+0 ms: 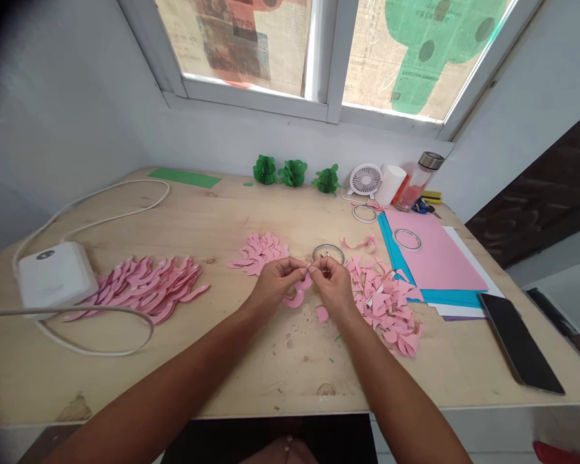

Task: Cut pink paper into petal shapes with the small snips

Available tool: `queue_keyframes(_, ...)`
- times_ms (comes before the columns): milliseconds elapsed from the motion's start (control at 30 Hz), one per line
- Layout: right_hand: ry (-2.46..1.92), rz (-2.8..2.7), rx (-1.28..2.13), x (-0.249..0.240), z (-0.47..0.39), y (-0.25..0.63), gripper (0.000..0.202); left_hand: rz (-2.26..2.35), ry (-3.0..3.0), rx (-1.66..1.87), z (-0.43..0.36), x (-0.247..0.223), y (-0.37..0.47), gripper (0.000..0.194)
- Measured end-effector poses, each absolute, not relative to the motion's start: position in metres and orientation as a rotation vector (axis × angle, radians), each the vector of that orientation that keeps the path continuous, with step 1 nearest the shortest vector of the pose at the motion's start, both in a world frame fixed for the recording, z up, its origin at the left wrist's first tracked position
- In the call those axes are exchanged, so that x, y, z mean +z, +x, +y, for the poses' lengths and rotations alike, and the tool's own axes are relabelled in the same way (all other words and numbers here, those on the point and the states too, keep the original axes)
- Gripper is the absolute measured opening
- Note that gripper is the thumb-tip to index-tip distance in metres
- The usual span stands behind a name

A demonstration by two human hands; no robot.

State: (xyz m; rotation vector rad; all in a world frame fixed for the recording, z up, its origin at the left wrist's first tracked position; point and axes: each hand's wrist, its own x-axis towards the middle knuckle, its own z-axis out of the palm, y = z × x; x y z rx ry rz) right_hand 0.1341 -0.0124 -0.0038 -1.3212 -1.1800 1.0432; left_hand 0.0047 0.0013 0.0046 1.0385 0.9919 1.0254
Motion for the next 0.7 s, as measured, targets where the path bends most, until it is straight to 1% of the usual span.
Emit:
queue_keyframes(133, -1.322, -1.107, 1.045, 0.001, -0.013, 0.135, 0.018, 0.981, 1.06, 1.048, 0.002, 0.006, 0.004, 0.021)
queue_keyframes(267, -1.334, -1.054, 0.964, 0.007, -0.014, 0.139, 0.018, 0.972, 1.096, 1.063, 0.002, 0.005, 0.005, 0.025)
queue_keyframes(467, -1.339, -0.958, 0.908, 0.011, -0.012, 0.142, 0.019, 0.98, 1.461, 1.033, 0.001, -0.003, 0.006, 0.036)
queue_keyframes(700, -1.314, -0.967, 0.92, 0.012, -0.011, 0.142, 0.019, 0.995, 1.597, 1.016, 0.001, -0.011, 0.005, 0.037)
